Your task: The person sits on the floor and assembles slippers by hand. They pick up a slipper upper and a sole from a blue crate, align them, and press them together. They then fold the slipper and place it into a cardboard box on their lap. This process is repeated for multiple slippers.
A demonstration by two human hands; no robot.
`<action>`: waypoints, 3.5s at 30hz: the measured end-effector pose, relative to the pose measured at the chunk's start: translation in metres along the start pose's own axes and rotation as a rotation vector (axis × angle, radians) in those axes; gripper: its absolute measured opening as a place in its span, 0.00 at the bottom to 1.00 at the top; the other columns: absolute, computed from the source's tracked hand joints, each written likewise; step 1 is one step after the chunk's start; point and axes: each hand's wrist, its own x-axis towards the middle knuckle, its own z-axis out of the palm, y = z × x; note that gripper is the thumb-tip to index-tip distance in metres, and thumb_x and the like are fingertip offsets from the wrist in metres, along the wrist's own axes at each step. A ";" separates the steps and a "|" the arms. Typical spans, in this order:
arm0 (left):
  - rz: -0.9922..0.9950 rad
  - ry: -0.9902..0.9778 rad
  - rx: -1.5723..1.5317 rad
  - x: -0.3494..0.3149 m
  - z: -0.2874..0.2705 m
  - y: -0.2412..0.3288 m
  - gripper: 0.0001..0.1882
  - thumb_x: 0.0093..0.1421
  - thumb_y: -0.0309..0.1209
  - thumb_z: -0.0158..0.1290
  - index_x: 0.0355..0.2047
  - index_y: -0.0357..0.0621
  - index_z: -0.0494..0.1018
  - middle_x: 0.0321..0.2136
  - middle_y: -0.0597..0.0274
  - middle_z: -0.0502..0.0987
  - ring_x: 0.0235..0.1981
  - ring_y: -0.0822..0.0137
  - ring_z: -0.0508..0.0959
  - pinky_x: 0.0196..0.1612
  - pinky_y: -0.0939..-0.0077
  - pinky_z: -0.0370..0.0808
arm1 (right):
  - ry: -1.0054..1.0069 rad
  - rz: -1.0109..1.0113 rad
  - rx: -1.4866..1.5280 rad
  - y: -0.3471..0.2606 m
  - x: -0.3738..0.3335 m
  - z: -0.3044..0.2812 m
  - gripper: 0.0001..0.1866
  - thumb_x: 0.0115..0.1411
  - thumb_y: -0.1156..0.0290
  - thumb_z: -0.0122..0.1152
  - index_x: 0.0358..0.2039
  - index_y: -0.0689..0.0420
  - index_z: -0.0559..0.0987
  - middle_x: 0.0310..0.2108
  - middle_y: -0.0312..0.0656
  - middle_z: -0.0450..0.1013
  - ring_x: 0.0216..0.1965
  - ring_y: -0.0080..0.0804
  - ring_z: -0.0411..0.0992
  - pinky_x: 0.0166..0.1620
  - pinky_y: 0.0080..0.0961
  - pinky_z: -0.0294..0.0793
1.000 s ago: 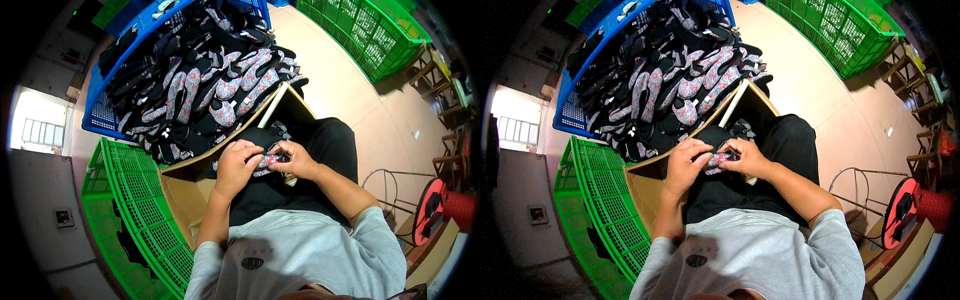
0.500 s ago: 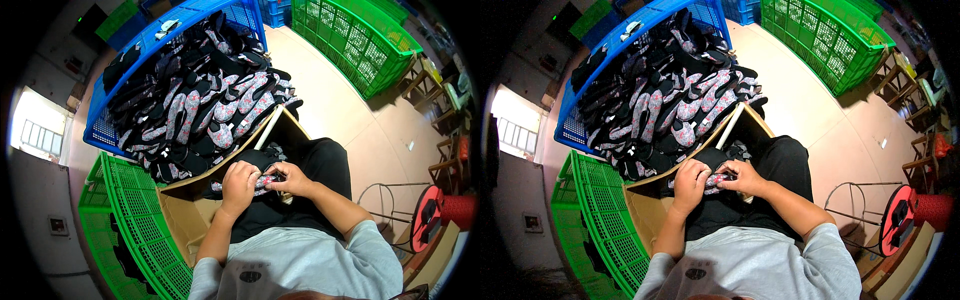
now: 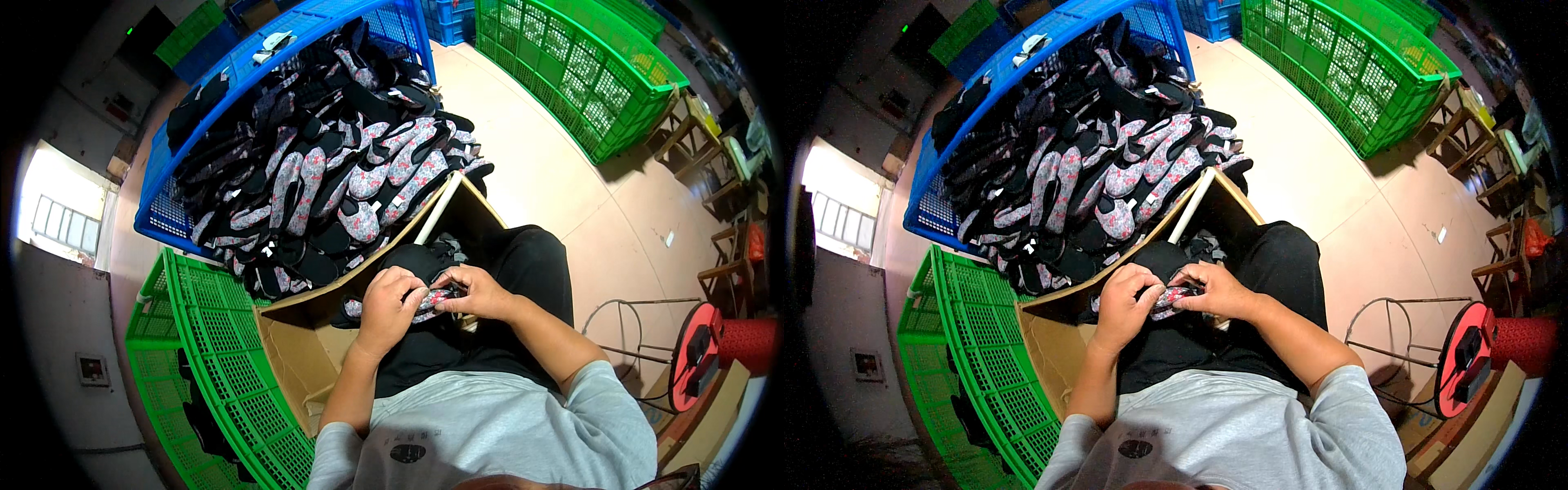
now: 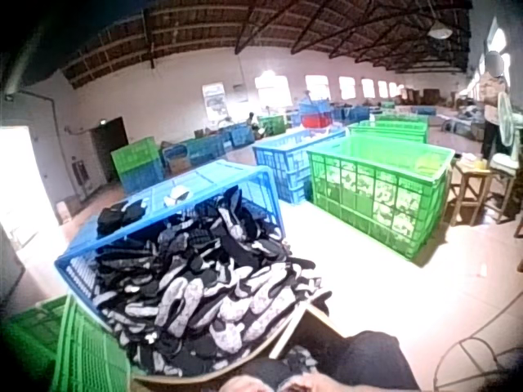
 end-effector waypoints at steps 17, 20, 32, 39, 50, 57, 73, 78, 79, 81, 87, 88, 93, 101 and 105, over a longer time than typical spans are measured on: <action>0.059 0.097 0.084 -0.001 0.009 -0.003 0.06 0.57 0.24 0.56 0.28 0.36 0.70 0.26 0.53 0.71 0.30 0.51 0.72 0.35 0.63 0.69 | 0.104 0.099 0.301 0.012 0.001 -0.012 0.16 0.70 0.65 0.49 0.47 0.63 0.78 0.36 0.38 0.77 0.37 0.22 0.73 0.43 0.22 0.73; 0.022 0.089 0.055 -0.002 0.008 -0.006 0.06 0.57 0.25 0.55 0.28 0.36 0.71 0.26 0.53 0.71 0.29 0.52 0.72 0.35 0.64 0.69 | 0.107 0.142 0.357 -0.003 0.000 -0.019 0.16 0.71 0.66 0.46 0.53 0.61 0.74 0.35 0.36 0.75 0.34 0.19 0.70 0.41 0.20 0.71; -0.011 -0.029 -0.036 0.010 0.008 -0.005 0.06 0.59 0.26 0.53 0.29 0.35 0.72 0.25 0.53 0.71 0.28 0.54 0.73 0.33 0.67 0.69 | -0.061 0.022 -0.015 0.001 -0.005 -0.027 0.17 0.67 0.66 0.55 0.51 0.61 0.72 0.42 0.40 0.72 0.43 0.25 0.70 0.48 0.24 0.71; -0.066 -0.071 -0.118 0.017 0.010 -0.006 0.08 0.58 0.29 0.54 0.28 0.36 0.73 0.26 0.51 0.73 0.30 0.49 0.74 0.35 0.61 0.70 | -0.085 0.137 0.087 -0.003 -0.006 -0.026 0.17 0.59 0.71 0.66 0.48 0.62 0.77 0.40 0.38 0.75 0.40 0.22 0.72 0.44 0.22 0.74; -0.068 -0.098 -0.127 0.019 0.017 -0.006 0.06 0.58 0.26 0.56 0.29 0.35 0.74 0.24 0.55 0.72 0.27 0.59 0.74 0.32 0.71 0.69 | -0.119 0.175 0.153 0.007 -0.006 -0.023 0.16 0.59 0.67 0.66 0.45 0.61 0.80 0.37 0.38 0.79 0.40 0.23 0.74 0.47 0.24 0.73; -0.041 -0.101 -0.094 0.018 0.017 -0.001 0.07 0.57 0.28 0.55 0.28 0.36 0.74 0.24 0.53 0.72 0.27 0.55 0.74 0.32 0.67 0.70 | -0.103 0.165 0.202 0.011 -0.006 -0.022 0.14 0.58 0.74 0.67 0.44 0.64 0.80 0.37 0.38 0.78 0.39 0.21 0.73 0.45 0.21 0.73; -0.070 -0.086 -0.117 0.018 0.017 0.003 0.06 0.57 0.27 0.55 0.29 0.35 0.75 0.24 0.54 0.74 0.27 0.57 0.75 0.32 0.69 0.71 | -0.074 0.214 0.236 0.006 -0.006 -0.022 0.12 0.58 0.74 0.67 0.42 0.63 0.82 0.34 0.35 0.78 0.36 0.19 0.72 0.42 0.20 0.73; -0.320 0.191 -0.308 0.014 0.030 -0.008 0.04 0.58 0.25 0.57 0.30 0.36 0.75 0.23 0.59 0.74 0.24 0.68 0.73 0.30 0.74 0.69 | -0.060 0.179 0.243 0.000 -0.006 -0.024 0.14 0.57 0.71 0.68 0.43 0.63 0.81 0.37 0.37 0.79 0.40 0.20 0.73 0.47 0.21 0.73; -0.339 0.274 -0.292 0.016 0.031 -0.009 0.03 0.60 0.24 0.57 0.32 0.35 0.76 0.24 0.64 0.74 0.25 0.75 0.71 0.30 0.79 0.68 | -0.061 0.177 0.283 -0.001 -0.007 -0.024 0.16 0.56 0.71 0.69 0.44 0.62 0.80 0.38 0.37 0.79 0.41 0.20 0.73 0.48 0.22 0.73; -0.407 0.385 -0.401 0.021 0.034 -0.007 0.03 0.59 0.21 0.56 0.34 0.35 0.77 0.28 0.65 0.77 0.27 0.75 0.73 0.30 0.81 0.70 | -0.064 0.174 0.363 -0.003 -0.007 -0.023 0.20 0.55 0.70 0.71 0.47 0.61 0.79 0.41 0.37 0.77 0.43 0.22 0.73 0.50 0.22 0.72; -0.366 0.404 -0.281 0.025 0.036 0.002 0.11 0.57 0.20 0.57 0.42 0.36 0.77 0.34 0.59 0.78 0.33 0.71 0.76 0.37 0.76 0.74 | -0.062 0.010 0.047 -0.003 -0.003 -0.015 0.29 0.50 0.64 0.75 0.51 0.58 0.74 0.44 0.40 0.76 0.47 0.28 0.73 0.52 0.25 0.71; -0.367 0.296 -0.190 0.021 0.034 -0.006 0.13 0.57 0.20 0.58 0.44 0.36 0.77 0.35 0.57 0.78 0.36 0.69 0.77 0.40 0.74 0.75 | -0.065 0.003 -0.020 -0.003 -0.003 -0.014 0.29 0.50 0.63 0.75 0.50 0.58 0.74 0.44 0.41 0.76 0.47 0.28 0.74 0.52 0.25 0.71; -0.093 0.466 -0.080 0.028 0.040 0.000 0.12 0.55 0.18 0.56 0.41 0.34 0.76 0.44 0.50 0.76 0.46 0.54 0.76 0.53 0.67 0.71 | -0.023 0.097 0.093 0.007 -0.001 -0.003 0.26 0.53 0.63 0.73 0.49 0.59 0.76 0.40 0.42 0.77 0.42 0.26 0.74 0.48 0.24 0.73; -0.235 0.455 -0.136 -0.028 0.039 0.001 0.02 0.61 0.21 0.55 0.32 0.35 0.74 0.34 0.58 0.75 0.38 0.68 0.76 0.44 0.74 0.73 | 0.115 0.175 0.106 0.012 0.001 0.000 0.20 0.58 0.63 0.69 0.46 0.61 0.77 0.35 0.38 0.77 0.37 0.21 0.72 0.43 0.23 0.73; -0.435 0.456 -0.328 -0.055 0.057 -0.017 0.06 0.62 0.23 0.55 0.39 0.34 0.72 0.37 0.58 0.74 0.39 0.71 0.75 0.44 0.77 0.74 | 0.128 0.201 0.170 0.015 0.003 0.005 0.20 0.58 0.62 0.69 0.46 0.61 0.77 0.35 0.38 0.77 0.36 0.22 0.72 0.42 0.23 0.73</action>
